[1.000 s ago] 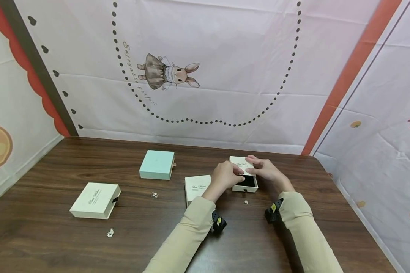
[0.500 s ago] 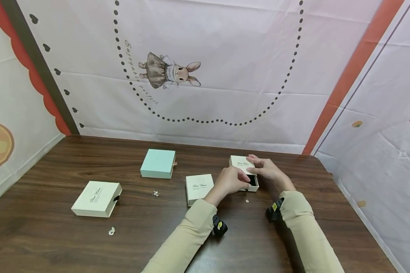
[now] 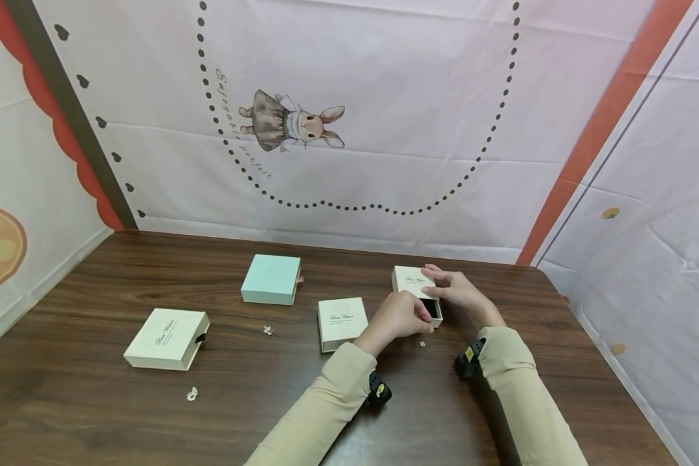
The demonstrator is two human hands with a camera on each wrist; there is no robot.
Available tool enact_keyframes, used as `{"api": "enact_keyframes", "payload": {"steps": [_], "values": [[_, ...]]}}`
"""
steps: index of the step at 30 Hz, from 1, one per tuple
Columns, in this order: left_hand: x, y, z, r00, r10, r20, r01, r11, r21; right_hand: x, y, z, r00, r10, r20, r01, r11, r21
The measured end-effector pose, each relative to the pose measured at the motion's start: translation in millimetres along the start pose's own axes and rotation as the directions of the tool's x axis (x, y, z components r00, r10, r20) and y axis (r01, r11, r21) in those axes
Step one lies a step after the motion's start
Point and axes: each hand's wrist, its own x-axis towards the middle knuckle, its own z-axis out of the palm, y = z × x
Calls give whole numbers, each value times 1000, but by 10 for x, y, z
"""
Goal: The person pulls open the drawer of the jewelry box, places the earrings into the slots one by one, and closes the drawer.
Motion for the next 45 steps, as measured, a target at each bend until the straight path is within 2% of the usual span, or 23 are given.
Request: {"api": "enact_keyframes", "payload": {"steps": [11,19,29,39,45], "values": [[0,-20,79,998,5,58,-9,997,70,-35,-65,7,1000,10,12,-10,1000,19],[-18,8,113,994,-63,93,56,996,70,-5,-26,-3,999,49,8,-49,999,-8],[-33,71,128,990,-115,88,104,987,120,-7,-26,-6,998,63,15,-63,998,-1],[-13,87,175,991,-124,58,110,974,197,-3,-18,0,998,67,0,-67,997,-24],[-20,105,148,990,-130,55,118,975,189,11,-19,-2,998,58,-16,-59,998,-29]]}}
